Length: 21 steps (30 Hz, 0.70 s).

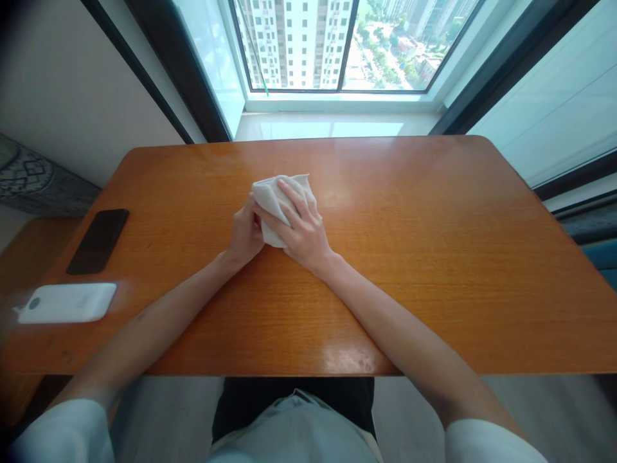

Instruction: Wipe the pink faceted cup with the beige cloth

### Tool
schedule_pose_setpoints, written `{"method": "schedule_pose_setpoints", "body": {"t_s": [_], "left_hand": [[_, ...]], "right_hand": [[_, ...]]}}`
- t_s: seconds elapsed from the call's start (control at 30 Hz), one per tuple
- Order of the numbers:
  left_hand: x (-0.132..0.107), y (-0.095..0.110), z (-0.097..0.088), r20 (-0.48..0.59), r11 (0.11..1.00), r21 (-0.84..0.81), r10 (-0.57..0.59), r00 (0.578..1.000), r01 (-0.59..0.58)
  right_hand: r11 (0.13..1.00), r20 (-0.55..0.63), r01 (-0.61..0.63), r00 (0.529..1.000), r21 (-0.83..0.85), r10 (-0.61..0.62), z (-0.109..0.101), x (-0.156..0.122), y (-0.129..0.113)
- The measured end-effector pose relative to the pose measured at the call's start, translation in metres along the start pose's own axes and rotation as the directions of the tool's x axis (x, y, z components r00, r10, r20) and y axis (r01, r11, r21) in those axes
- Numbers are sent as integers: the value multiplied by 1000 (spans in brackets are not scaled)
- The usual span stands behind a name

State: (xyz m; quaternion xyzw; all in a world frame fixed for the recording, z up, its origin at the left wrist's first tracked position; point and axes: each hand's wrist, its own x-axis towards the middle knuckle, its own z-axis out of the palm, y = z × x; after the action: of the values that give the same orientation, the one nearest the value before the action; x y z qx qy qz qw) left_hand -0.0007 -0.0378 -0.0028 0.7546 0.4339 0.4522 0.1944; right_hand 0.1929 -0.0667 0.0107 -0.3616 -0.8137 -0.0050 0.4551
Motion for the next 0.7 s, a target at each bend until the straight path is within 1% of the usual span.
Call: {"method": "schedule_pose_setpoints", "body": {"t_s": [0.03,0.07,0.1,0.13,0.2,0.23,0.27,0.3,0.33,0.4,0.43,0.47,0.5,0.53,0.6,0.67,0.7], "left_hand": [[0,-1,0,2,1000,1,-2,1000,2],[0,-1,0,-2,1000,3,-1,1000,1],[0,0,0,-7,1000,5,2,1000,-2],[1,1,0,-15,1000,6,6,1000,-6],[1,5,0,-26,1000,8,12,1000,-12],[1,7,1,-28,1000,8,12,1000,-12],[1,7,1,-29,1000,4,13,1000,-13],[1,6,1,-30,1000,-2,13,999,-13],[1,4,1,-33,1000,-10,13,999,-13],[0,0,1,-24,1000,-19,9,1000,-9],[-1,-3,1,-16,1000,-19,4,1000,-4],[-1,-4,1,-9,1000,-18,-3,1000,2],[-1,-4,1,-5,1000,-17,-8,1000,8],[0,-3,1,-2,1000,-16,-10,1000,10],[1,1,0,-11,1000,-15,-13,1000,13],[2,7,-1,-8,1000,-7,-20,1000,20],[2,8,-2,-4,1000,-2,-27,1000,27]], "right_hand": [[1000,21,30,999,6,-31,0,1,0],[1000,21,27,999,9,-27,1,1,1],[1000,2,-10,1000,9,10,1,1,2],[997,-29,-73,997,9,73,1,1,5],[975,-96,-222,970,16,222,1,0,9],[962,-114,-271,956,19,271,2,0,10],[959,-121,-283,951,17,283,2,-1,10],[967,-119,-256,960,9,255,2,-1,9],[980,-104,-200,975,-4,198,2,-1,6],[998,-28,-59,998,-22,58,2,1,0],[1000,15,-7,1000,-20,7,1,1,-2],[1000,47,17,999,-14,-16,1,2,-3],[1000,55,12,998,-11,-12,0,3,-3],[1000,35,-17,999,-12,17,-1,4,-2],[992,-41,-128,991,-9,128,-1,4,5],[964,-70,-263,962,37,265,-1,3,15],[945,-57,-318,945,73,322,0,2,20]]}}
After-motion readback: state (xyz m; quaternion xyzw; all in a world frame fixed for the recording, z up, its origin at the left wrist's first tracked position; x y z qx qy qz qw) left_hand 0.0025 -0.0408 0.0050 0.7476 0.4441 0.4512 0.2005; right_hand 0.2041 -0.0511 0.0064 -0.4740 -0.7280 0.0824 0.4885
